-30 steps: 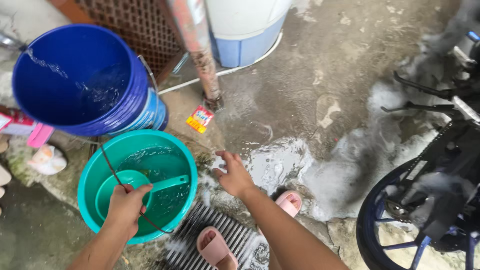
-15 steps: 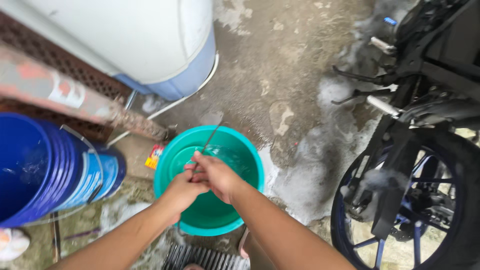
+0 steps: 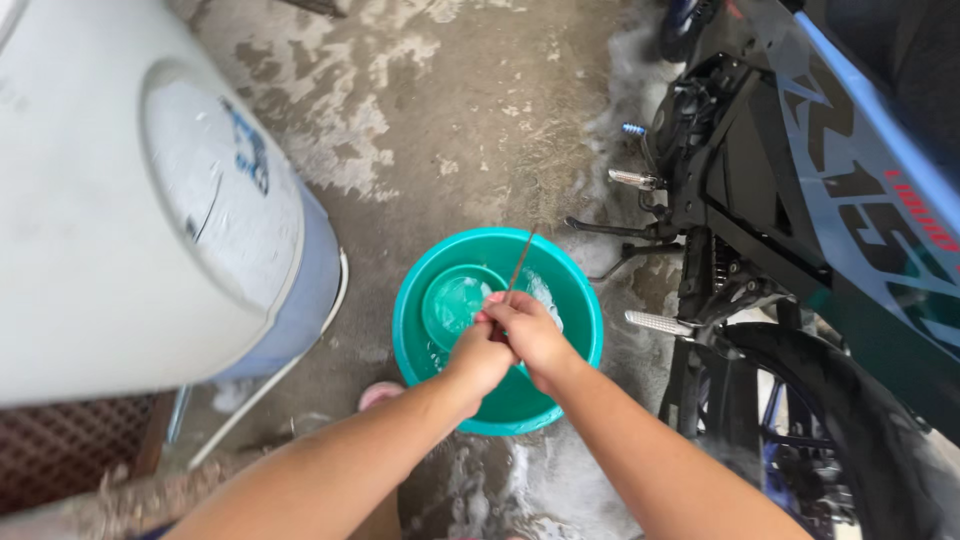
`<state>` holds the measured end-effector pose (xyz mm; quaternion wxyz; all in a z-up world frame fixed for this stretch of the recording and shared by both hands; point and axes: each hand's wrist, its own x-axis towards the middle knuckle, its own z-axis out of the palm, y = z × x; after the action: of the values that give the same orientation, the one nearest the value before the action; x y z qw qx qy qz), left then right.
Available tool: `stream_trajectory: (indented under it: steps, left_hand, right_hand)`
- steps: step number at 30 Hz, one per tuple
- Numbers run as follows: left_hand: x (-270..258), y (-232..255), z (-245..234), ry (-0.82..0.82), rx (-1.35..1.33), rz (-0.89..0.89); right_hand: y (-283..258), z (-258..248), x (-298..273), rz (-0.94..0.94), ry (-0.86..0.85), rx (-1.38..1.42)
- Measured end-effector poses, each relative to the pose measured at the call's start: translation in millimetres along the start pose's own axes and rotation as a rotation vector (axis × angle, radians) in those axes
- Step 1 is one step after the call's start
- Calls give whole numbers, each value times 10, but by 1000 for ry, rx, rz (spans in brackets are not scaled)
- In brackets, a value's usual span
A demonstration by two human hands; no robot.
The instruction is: The person rinses buckets and a water dipper with clean water, then cleans a motorcycle by scrubbing the seat, body panels, and license plate with a sponge while pouring water from the dipper.
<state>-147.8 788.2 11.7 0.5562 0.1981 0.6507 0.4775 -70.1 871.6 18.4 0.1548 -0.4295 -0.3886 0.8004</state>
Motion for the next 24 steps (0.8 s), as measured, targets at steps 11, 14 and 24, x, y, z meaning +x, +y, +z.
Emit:
stream_trajectory:
  steps: [11,14,24]
  left_hand:
    - [1547,-861,-170,-149,524,92]
    - [1729,-1137,-381,-401,222,-99]
    - [2491,-2168,-690,122,172,-618]
  right_hand:
    - [747,-642,1380,85,398,311]
    - [794,-754,1443,167,567,27]
    - [1291,-973,1358,-80,800,-1166]
